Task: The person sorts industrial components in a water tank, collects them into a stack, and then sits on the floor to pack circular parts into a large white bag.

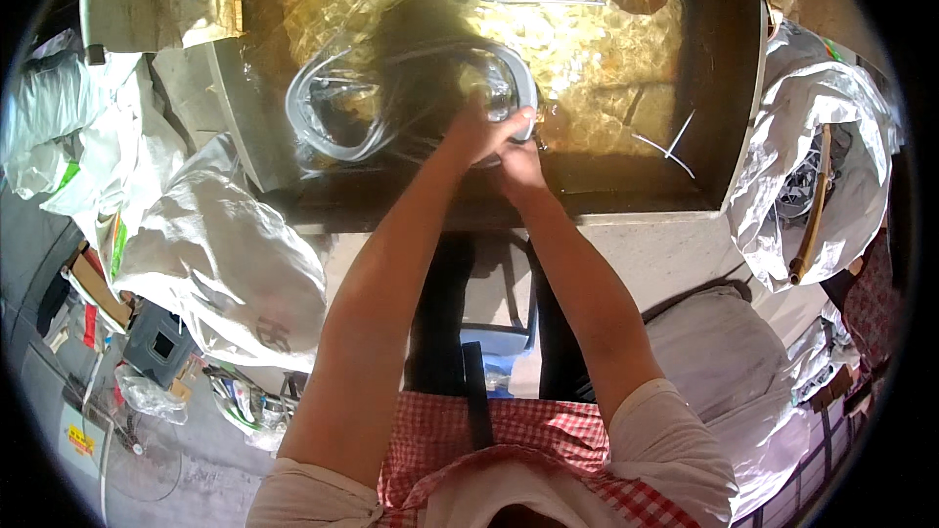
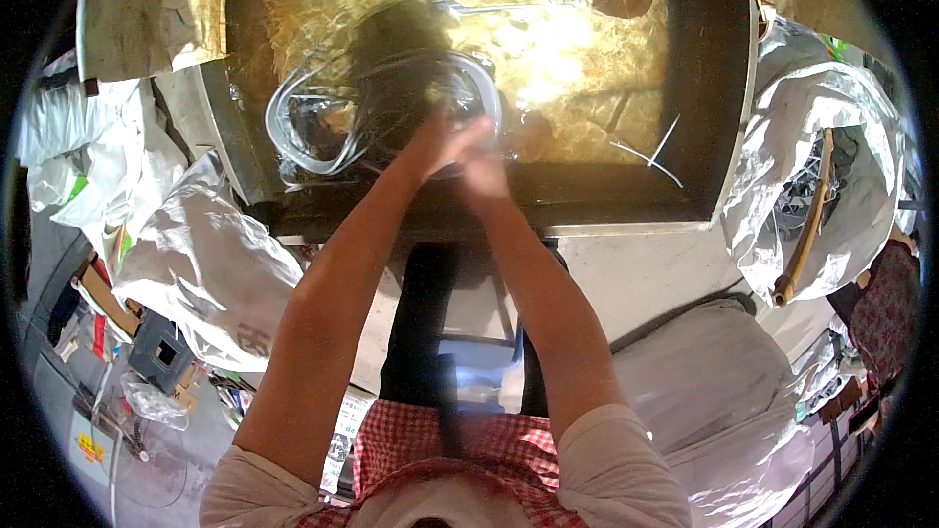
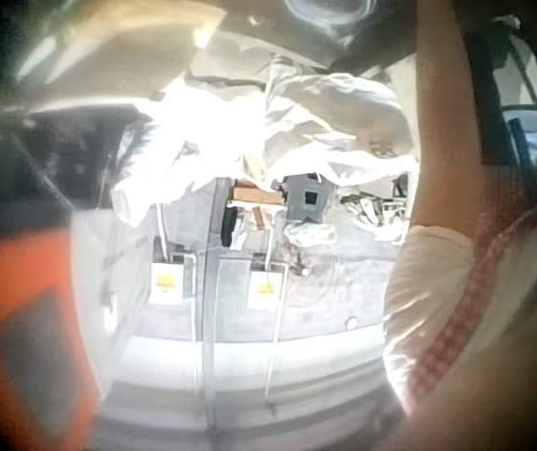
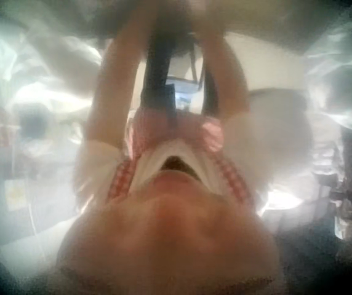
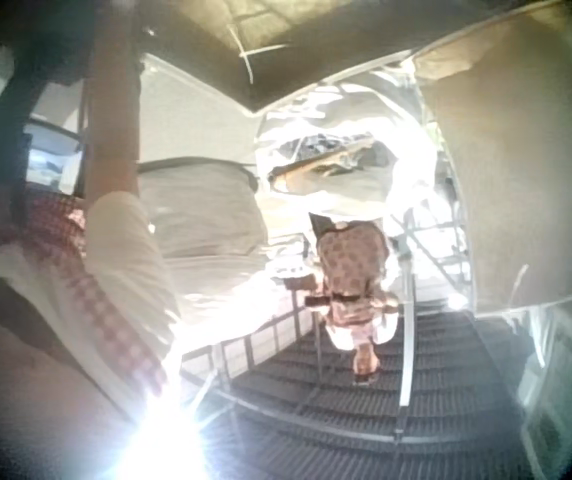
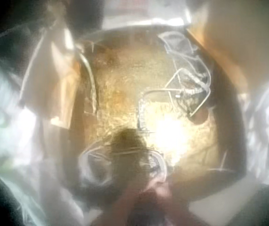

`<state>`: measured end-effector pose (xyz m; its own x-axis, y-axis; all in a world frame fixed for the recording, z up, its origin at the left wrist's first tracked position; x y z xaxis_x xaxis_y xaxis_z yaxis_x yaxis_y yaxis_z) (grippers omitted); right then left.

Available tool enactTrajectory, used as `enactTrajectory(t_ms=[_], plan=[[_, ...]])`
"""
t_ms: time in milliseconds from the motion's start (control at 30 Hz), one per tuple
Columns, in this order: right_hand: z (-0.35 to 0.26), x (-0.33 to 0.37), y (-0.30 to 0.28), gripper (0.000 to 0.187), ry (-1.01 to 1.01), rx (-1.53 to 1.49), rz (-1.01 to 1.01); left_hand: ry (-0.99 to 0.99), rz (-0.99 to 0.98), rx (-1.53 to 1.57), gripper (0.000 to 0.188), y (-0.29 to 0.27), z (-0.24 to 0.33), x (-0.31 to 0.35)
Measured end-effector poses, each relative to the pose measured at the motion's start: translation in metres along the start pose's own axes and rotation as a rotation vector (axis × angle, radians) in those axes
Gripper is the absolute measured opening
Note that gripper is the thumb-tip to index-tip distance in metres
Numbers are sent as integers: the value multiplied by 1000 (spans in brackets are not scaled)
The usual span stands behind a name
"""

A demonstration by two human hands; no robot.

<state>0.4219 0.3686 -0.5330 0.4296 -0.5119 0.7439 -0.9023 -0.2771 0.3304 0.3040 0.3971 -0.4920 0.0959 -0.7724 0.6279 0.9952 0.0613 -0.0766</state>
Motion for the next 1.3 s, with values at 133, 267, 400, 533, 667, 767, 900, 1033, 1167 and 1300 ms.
enactTrajectory(t_ms=[133,267,400,533,667,767,900,1033,1167,1300], plan=[[-92,72,59,47,-188,250,222,-23,125,245,89,4,37,19],[-100,88,57,68,-384,767,162,-38,59,345,59,-14,131,72],[-200,159,106,39,-494,512,5,-9,178,480,46,-52,164,128],[-156,140,62,11,-620,739,49,50,201,487,46,-89,170,172],[-127,100,25,4,-266,286,357,55,116,257,40,-107,178,205],[-116,65,17,11,-28,125,234,69,48,189,34,-111,179,224],[-97,15,15,23,61,105,162,12,13,188,31,-111,163,246],[-57,-26,30,39,-15,3,-104,8,-99,-156,26,-115,154,258],[-24,-54,44,41,119,12,-178,29,-181,-304,21,-118,130,278],[-6,-59,53,49,265,-1,-250,10,-272,-420,22,-117,131,288]])
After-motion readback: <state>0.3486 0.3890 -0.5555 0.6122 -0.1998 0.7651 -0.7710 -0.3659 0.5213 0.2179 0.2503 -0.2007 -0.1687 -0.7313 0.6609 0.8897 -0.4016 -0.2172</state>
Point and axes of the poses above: each hand's wrist, its own x-axis away from the middle knuckle, its own y-axis out of the palm, z = x × y, the point moved 2 cm from there along -x, towards the middle knuckle, and after that the axes turned 10 degrees about y, right-handed, at the moved point
